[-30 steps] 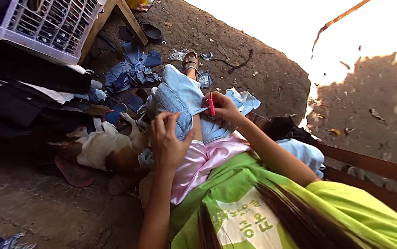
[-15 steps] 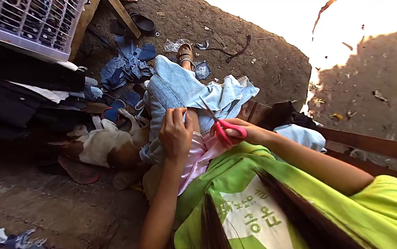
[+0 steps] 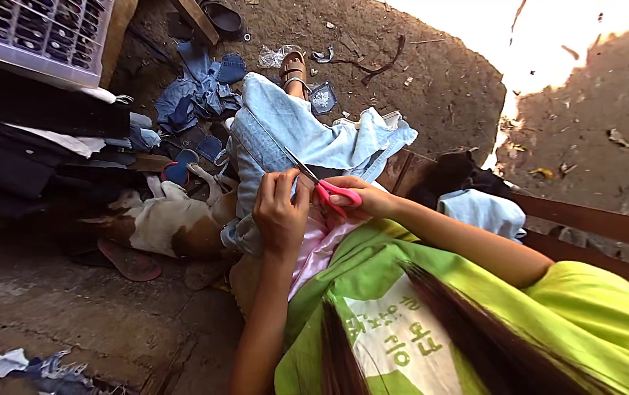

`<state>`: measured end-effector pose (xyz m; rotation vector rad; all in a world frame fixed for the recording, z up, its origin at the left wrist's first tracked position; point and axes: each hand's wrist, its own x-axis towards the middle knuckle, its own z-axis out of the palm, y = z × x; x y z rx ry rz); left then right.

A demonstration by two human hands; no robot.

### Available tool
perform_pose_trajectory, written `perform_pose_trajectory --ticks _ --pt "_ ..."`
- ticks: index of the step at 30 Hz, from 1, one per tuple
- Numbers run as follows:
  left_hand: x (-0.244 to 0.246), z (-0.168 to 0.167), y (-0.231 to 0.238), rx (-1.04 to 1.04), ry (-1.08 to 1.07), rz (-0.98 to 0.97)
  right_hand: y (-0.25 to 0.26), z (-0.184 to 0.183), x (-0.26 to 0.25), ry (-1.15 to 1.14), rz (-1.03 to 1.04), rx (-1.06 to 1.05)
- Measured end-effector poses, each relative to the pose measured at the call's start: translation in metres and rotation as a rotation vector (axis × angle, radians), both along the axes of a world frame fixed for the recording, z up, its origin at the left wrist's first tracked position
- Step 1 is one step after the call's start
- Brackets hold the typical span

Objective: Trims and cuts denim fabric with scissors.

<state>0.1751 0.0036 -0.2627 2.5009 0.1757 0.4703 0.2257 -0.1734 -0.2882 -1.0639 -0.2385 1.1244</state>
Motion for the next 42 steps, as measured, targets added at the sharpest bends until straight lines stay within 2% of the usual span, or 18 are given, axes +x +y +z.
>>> perform_pose_trajectory --ticks 7,13,20,26,31,42 --pt "-0.001 -0.002 -0.001 -0.009 -0.03 0.018 0.007 -0.006 -0.002 -0.034 -0.065 0.063" --pt "0.0 -0.006 -0.003 -0.005 -0.037 0.028 0.003 -0.009 -0.007 0.04 -0.11 0.1" --pt "0.001 -0.007 -0.005 -0.053 -0.073 0.04 0.009 -0.007 -0.003 -0.105 -0.083 0.066" --pt "0.0 -0.01 -0.006 -0.087 -0.114 0.045 0.011 -0.007 -0.005 -0.132 -0.124 0.043" --pt "0.0 -0.01 -0.005 -0.076 -0.129 0.047 0.012 -0.002 -0.008 -0.13 -0.115 -0.025" --pt "0.0 -0.012 -0.005 -0.097 -0.143 0.049 0.014 -0.006 -0.005 -0.081 -0.124 0.045"
